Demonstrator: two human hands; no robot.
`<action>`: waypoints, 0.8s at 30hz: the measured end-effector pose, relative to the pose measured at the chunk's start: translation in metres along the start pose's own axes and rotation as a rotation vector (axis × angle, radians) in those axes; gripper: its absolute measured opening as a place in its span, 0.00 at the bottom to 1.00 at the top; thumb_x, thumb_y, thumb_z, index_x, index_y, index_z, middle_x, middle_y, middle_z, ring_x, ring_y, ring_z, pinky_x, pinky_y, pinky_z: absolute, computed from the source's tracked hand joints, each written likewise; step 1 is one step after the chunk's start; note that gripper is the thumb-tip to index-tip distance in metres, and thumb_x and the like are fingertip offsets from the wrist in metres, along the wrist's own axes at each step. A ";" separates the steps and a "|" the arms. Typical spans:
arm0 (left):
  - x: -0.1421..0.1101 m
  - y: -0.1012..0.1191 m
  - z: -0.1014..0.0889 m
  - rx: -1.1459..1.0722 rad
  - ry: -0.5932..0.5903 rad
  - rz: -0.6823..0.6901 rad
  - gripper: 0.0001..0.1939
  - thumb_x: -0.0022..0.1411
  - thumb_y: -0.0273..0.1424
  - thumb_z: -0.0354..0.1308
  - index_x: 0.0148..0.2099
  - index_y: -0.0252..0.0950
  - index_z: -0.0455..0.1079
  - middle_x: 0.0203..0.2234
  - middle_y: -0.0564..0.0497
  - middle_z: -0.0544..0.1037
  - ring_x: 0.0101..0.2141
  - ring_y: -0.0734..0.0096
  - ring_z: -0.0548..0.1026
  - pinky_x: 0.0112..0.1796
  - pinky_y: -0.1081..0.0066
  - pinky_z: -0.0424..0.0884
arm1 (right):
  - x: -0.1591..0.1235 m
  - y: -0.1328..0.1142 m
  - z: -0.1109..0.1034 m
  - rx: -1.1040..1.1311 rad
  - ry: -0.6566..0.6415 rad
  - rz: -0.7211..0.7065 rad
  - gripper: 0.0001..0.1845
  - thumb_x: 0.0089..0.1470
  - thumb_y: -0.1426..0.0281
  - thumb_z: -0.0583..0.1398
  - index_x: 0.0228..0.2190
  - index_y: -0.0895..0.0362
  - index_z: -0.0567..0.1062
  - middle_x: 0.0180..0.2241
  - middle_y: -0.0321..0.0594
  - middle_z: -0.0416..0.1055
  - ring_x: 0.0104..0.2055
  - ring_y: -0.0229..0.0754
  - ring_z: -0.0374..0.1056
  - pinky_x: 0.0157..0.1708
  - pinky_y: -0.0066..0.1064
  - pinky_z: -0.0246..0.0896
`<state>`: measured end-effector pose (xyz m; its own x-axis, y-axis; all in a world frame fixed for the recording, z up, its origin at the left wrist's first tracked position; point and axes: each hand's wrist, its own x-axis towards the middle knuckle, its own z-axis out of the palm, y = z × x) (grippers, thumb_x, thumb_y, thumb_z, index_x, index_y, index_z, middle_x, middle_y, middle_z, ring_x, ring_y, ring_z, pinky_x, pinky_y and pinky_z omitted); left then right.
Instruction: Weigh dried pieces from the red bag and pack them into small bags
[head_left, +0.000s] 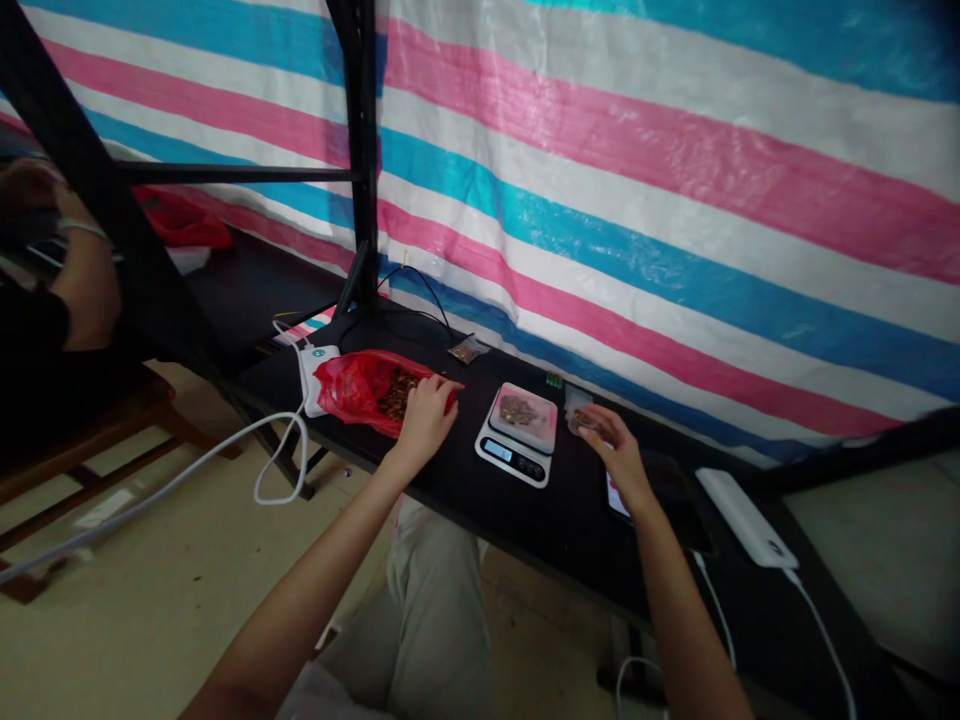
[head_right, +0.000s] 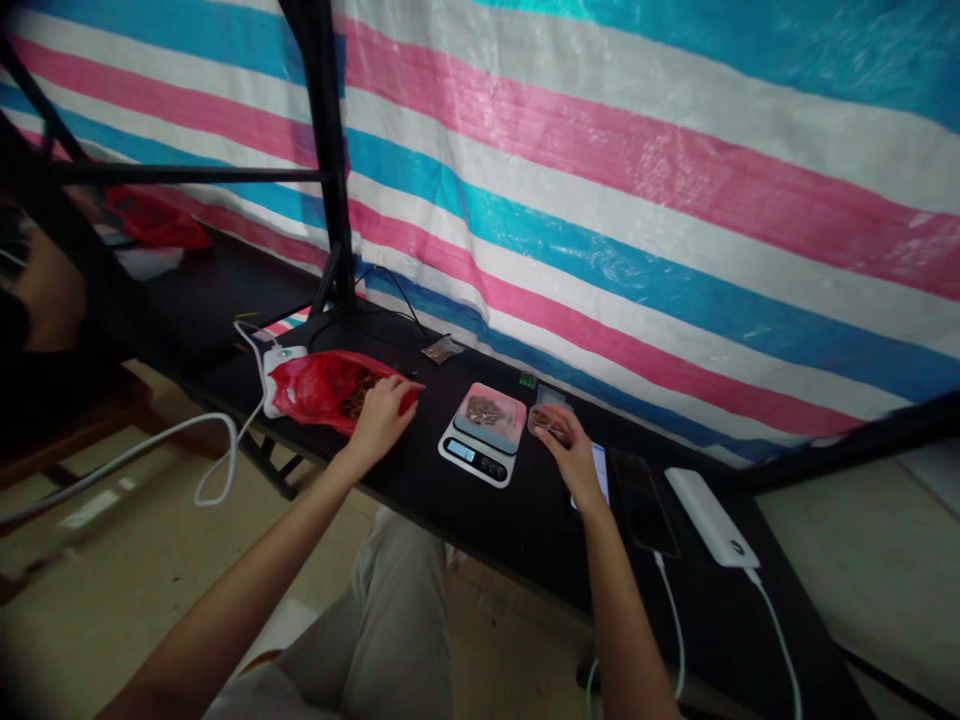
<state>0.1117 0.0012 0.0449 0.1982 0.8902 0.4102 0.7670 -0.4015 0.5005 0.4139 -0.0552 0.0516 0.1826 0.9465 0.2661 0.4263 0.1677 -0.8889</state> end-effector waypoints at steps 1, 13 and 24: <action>0.000 0.005 -0.001 0.015 0.029 0.022 0.13 0.58 0.27 0.50 0.46 0.40 0.68 0.42 0.46 0.70 0.45 0.60 0.65 0.43 0.63 0.60 | -0.001 0.005 0.001 0.002 -0.008 0.009 0.23 0.45 0.61 0.63 0.44 0.52 0.68 0.46 0.44 0.70 0.50 0.47 0.65 0.52 0.47 0.55; 0.061 0.076 0.091 -0.200 -0.427 0.471 0.29 0.47 0.35 0.63 0.53 0.34 0.64 0.47 0.40 0.70 0.49 0.55 0.65 0.49 0.62 0.55 | -0.002 0.034 0.008 0.038 0.020 0.015 0.23 0.40 0.62 0.64 0.40 0.56 0.68 0.44 0.47 0.72 0.46 0.46 0.68 0.51 0.44 0.58; 0.074 0.066 0.095 -0.837 -0.360 0.282 0.25 0.42 0.34 0.65 0.46 0.35 0.72 0.40 0.45 0.75 0.38 0.66 0.73 0.40 0.70 0.67 | 0.027 -0.010 0.003 -0.332 -0.069 -0.168 0.17 0.46 0.66 0.60 0.40 0.56 0.69 0.42 0.42 0.71 0.45 0.45 0.67 0.49 0.42 0.57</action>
<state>0.2351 0.0614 0.0357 0.5921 0.6937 0.4101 0.0038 -0.5113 0.8594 0.4121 -0.0302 0.0663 0.0299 0.9317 0.3621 0.7112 0.2347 -0.6627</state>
